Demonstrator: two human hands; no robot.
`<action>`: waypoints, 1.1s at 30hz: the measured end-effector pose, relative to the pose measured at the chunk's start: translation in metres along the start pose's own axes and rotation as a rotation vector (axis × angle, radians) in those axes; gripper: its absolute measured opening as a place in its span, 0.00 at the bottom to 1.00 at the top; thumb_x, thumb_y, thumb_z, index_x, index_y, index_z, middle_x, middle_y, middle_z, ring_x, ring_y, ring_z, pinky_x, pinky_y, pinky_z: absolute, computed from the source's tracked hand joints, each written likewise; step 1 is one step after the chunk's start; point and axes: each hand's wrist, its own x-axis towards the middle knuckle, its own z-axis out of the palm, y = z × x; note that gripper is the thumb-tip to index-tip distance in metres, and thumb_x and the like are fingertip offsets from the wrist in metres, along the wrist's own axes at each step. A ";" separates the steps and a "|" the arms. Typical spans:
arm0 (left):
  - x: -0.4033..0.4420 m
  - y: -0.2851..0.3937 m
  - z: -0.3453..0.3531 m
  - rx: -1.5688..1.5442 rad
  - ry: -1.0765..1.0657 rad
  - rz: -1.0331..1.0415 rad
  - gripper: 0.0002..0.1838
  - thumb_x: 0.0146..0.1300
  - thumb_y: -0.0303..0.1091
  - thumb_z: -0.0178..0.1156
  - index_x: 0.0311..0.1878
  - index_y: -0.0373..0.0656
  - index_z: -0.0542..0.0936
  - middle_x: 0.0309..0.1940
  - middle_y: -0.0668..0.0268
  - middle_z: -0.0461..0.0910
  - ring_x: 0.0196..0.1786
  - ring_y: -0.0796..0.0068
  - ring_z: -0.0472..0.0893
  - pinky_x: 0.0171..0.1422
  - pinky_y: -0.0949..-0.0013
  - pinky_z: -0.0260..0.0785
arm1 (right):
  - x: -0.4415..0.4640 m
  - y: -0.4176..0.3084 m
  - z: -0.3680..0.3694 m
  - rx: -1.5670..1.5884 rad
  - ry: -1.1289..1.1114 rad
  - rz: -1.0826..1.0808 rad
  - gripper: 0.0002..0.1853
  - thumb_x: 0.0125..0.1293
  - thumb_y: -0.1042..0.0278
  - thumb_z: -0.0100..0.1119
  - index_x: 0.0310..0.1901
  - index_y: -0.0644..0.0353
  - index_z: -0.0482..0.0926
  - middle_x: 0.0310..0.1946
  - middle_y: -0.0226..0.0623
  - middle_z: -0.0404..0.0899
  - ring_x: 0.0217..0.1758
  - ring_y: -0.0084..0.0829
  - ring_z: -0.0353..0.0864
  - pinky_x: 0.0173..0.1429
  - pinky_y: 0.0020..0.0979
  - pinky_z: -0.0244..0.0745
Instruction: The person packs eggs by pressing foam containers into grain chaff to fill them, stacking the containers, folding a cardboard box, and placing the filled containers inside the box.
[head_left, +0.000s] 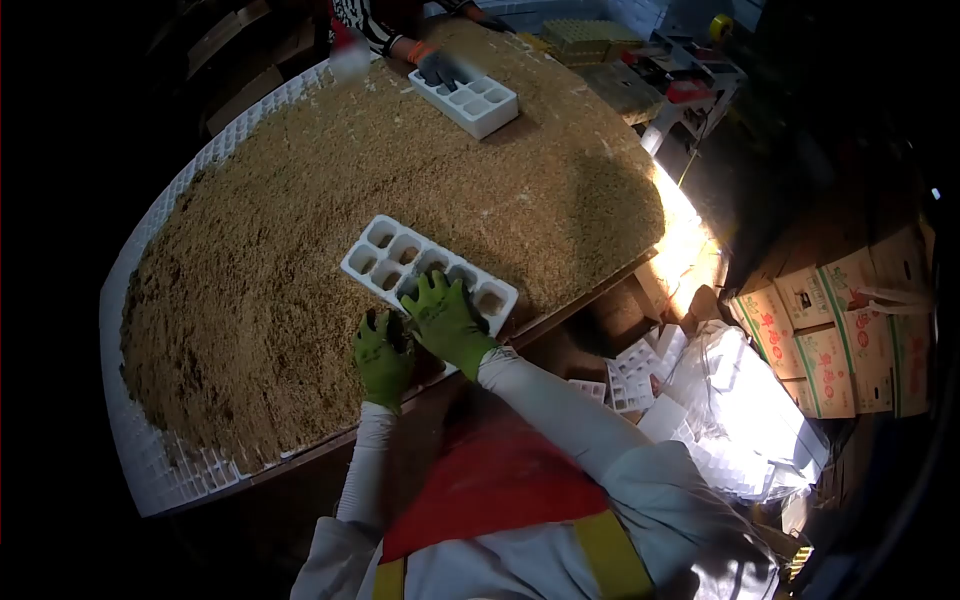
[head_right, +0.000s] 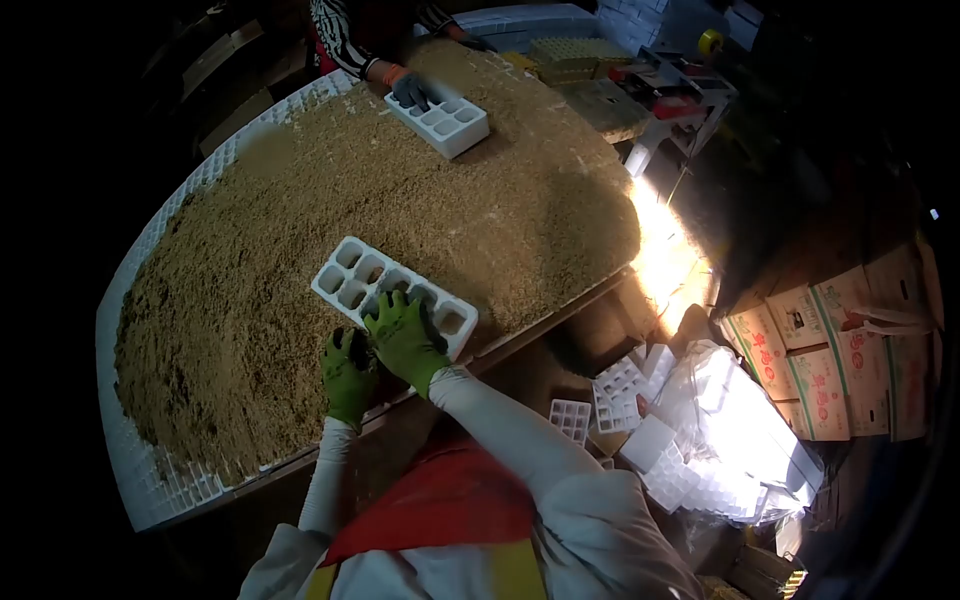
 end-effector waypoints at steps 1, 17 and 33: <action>0.004 0.019 0.014 -0.024 -0.002 0.036 0.29 0.53 0.37 0.66 0.60 0.46 0.72 0.60 0.44 0.67 0.58 0.40 0.70 0.60 0.46 0.66 | -0.009 0.020 0.008 0.019 0.041 0.019 0.26 0.62 0.47 0.56 0.57 0.52 0.74 0.59 0.48 0.69 0.65 0.52 0.63 0.60 0.58 0.60; -0.023 0.094 0.003 -0.099 -0.248 0.326 0.21 0.55 0.45 0.64 0.51 0.51 0.78 0.58 0.55 0.69 0.64 0.45 0.64 0.65 0.34 0.53 | -0.085 0.276 0.015 -0.180 0.326 0.496 0.25 0.54 0.51 0.65 0.52 0.53 0.78 0.51 0.49 0.72 0.53 0.49 0.71 0.52 0.52 0.67; -0.068 -0.102 -0.104 0.181 -0.122 -0.163 0.31 0.48 0.52 0.68 0.56 0.51 0.78 0.65 0.48 0.64 0.69 0.31 0.55 0.70 0.25 0.37 | 0.070 -0.131 -0.006 0.073 -0.084 -0.023 0.28 0.63 0.46 0.55 0.62 0.51 0.74 0.61 0.50 0.69 0.69 0.49 0.61 0.69 0.52 0.54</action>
